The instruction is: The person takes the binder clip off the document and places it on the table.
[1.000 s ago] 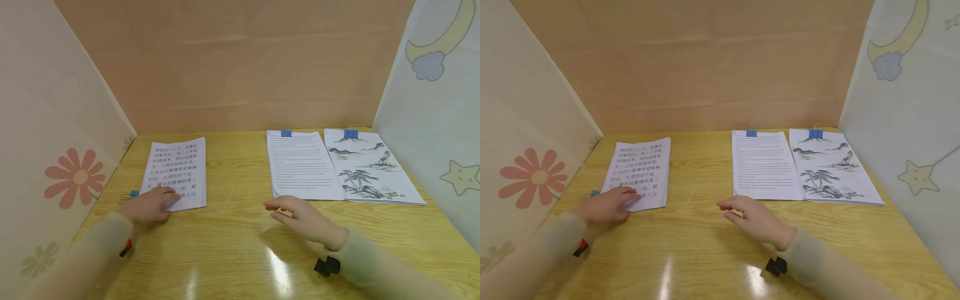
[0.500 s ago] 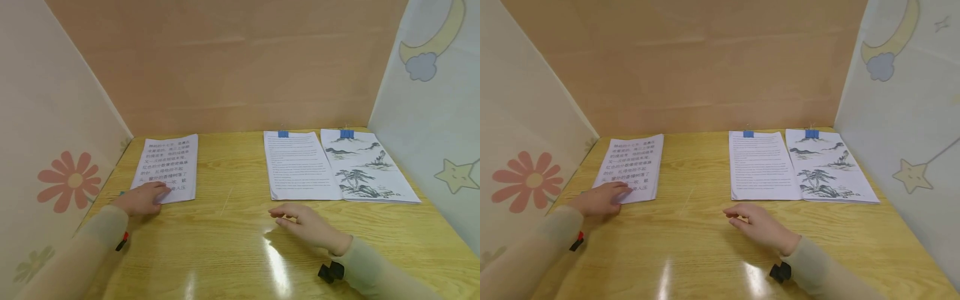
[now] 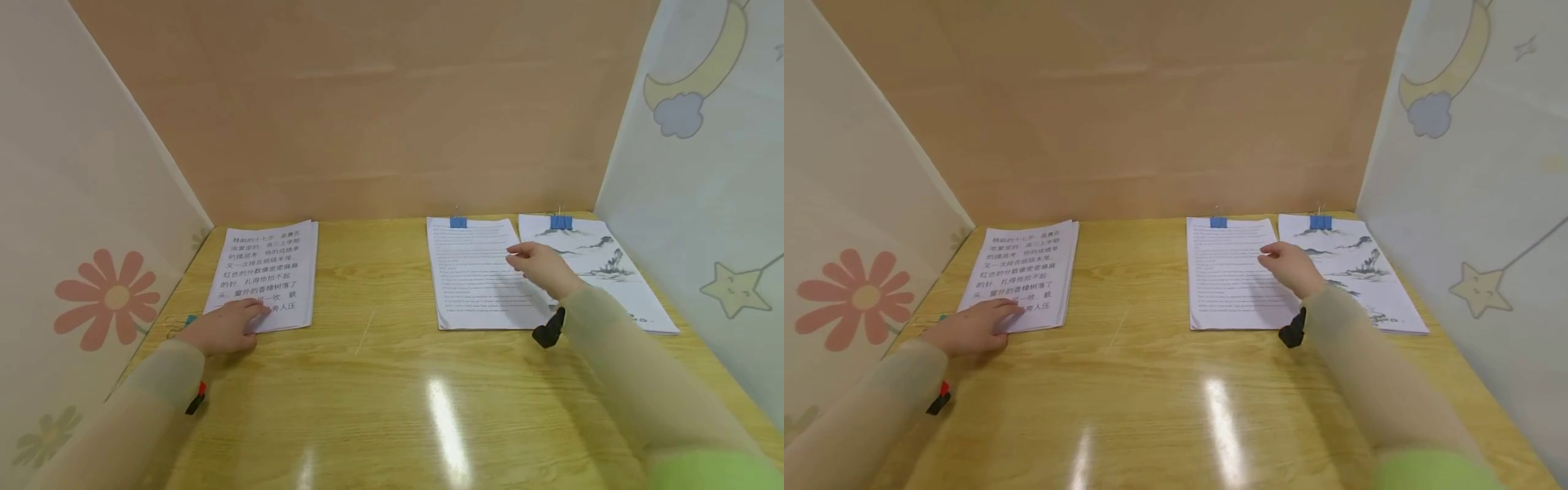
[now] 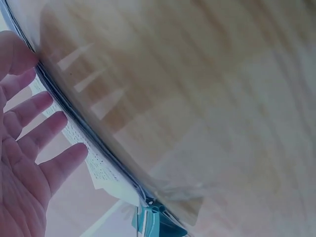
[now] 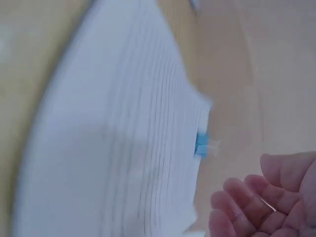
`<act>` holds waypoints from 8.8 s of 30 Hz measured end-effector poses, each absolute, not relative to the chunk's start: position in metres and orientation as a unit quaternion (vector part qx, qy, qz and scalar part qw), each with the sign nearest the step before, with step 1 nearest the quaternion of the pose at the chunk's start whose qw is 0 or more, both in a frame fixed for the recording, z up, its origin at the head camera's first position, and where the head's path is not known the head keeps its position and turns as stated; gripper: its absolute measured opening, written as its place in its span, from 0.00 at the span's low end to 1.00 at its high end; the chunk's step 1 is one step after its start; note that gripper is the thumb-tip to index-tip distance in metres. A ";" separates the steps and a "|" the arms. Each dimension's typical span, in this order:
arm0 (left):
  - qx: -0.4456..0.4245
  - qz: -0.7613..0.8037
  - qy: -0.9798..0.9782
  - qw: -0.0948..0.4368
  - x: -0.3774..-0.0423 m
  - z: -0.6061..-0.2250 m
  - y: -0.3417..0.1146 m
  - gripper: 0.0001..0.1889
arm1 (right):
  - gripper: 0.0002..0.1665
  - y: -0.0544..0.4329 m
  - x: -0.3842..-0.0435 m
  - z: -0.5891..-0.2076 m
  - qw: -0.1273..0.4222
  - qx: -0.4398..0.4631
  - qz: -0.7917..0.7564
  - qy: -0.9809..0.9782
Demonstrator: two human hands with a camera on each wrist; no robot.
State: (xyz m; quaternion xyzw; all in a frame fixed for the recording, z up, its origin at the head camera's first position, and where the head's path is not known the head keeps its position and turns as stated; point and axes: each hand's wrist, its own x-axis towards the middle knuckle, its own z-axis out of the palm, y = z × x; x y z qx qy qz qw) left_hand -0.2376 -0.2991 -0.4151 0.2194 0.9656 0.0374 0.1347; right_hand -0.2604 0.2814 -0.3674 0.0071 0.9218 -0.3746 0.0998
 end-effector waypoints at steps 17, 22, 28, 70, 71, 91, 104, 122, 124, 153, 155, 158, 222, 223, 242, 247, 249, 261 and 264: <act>0.256 0.108 0.960 0.029 -0.199 -0.405 -0.268 0.28 | 0.43 0.311 -0.358 -0.404 0.112 0.090 -0.287 0.947; 0.267 0.128 0.955 0.022 -0.188 -0.405 -0.252 0.25 | 0.47 0.311 -0.364 -0.417 0.098 0.125 -0.279 0.947; 0.273 0.144 0.951 0.018 -0.179 -0.408 -0.246 0.25 | 0.42 0.303 -0.368 -0.423 0.075 0.132 -0.222 0.963; 0.068 0.435 0.888 0.132 -0.235 -0.409 -0.122 0.28 | 0.15 0.235 -0.281 -0.410 0.142 -0.011 -0.380 0.914; 0.057 0.446 0.883 0.136 -0.240 -0.409 -0.118 0.29 | 0.15 0.233 -0.277 -0.411 0.145 -0.012 -0.386 0.911; -0.085 0.430 0.883 0.171 -0.290 -0.417 -0.087 0.31 | 0.09 0.203 -0.226 -0.420 0.162 -0.024 -0.422 0.891; -0.083 0.397 0.896 0.180 -0.297 -0.424 -0.088 0.18 | 0.20 0.220 -0.212 -0.408 0.076 -0.049 -0.333 0.938; -0.057 0.470 0.874 0.108 -0.282 -0.430 -0.089 0.09 | 0.19 0.223 -0.210 -0.396 0.055 -0.056 -0.380 0.922; -0.053 0.478 0.870 0.103 -0.282 -0.430 -0.089 0.09 | 0.19 0.222 -0.211 -0.394 0.049 -0.062 -0.382 0.921; 0.004 0.475 0.880 0.021 -0.252 -0.388 -0.084 0.09 | 0.18 0.183 -0.236 -0.350 0.049 -0.144 -0.433 0.889; 0.008 0.475 0.880 0.018 -0.250 -0.386 -0.083 0.09 | 0.18 0.180 -0.237 -0.346 0.044 -0.145 -0.429 0.891; 0.014 0.475 0.880 0.015 -0.248 -0.383 -0.082 0.09 | 0.18 0.177 -0.238 -0.341 0.039 -0.149 -0.425 0.892; 0.101 0.485 0.865 -0.086 -0.205 -0.329 -0.076 0.08 | 0.33 0.133 -0.241 -0.267 0.177 -0.192 -0.437 0.861; 0.099 0.485 0.865 -0.085 -0.205 -0.328 -0.076 0.08 | 0.33 0.132 -0.240 -0.267 0.172 -0.194 -0.434 0.863; 0.086 0.490 0.864 -0.074 -0.206 -0.326 -0.076 0.08 | 0.27 0.131 -0.231 -0.270 0.102 -0.200 -0.461 0.858; 0.090 0.484 0.866 -0.086 -0.206 -0.328 -0.076 0.08 | 0.27 0.133 -0.231 -0.270 0.074 -0.200 -0.482 0.850; 0.089 0.485 0.866 -0.088 -0.206 -0.328 -0.076 0.08 | 0.25 0.135 -0.231 -0.269 0.061 -0.202 -0.487 0.848; 0.063 0.494 0.864 -0.071 -0.210 -0.333 -0.078 0.09 | 0.22 0.144 -0.223 -0.265 0.027 -0.195 -0.506 0.840; 0.061 0.492 0.866 -0.074 -0.213 -0.335 -0.079 0.09 | 0.21 0.146 -0.218 -0.266 0.026 -0.194 -0.499 0.844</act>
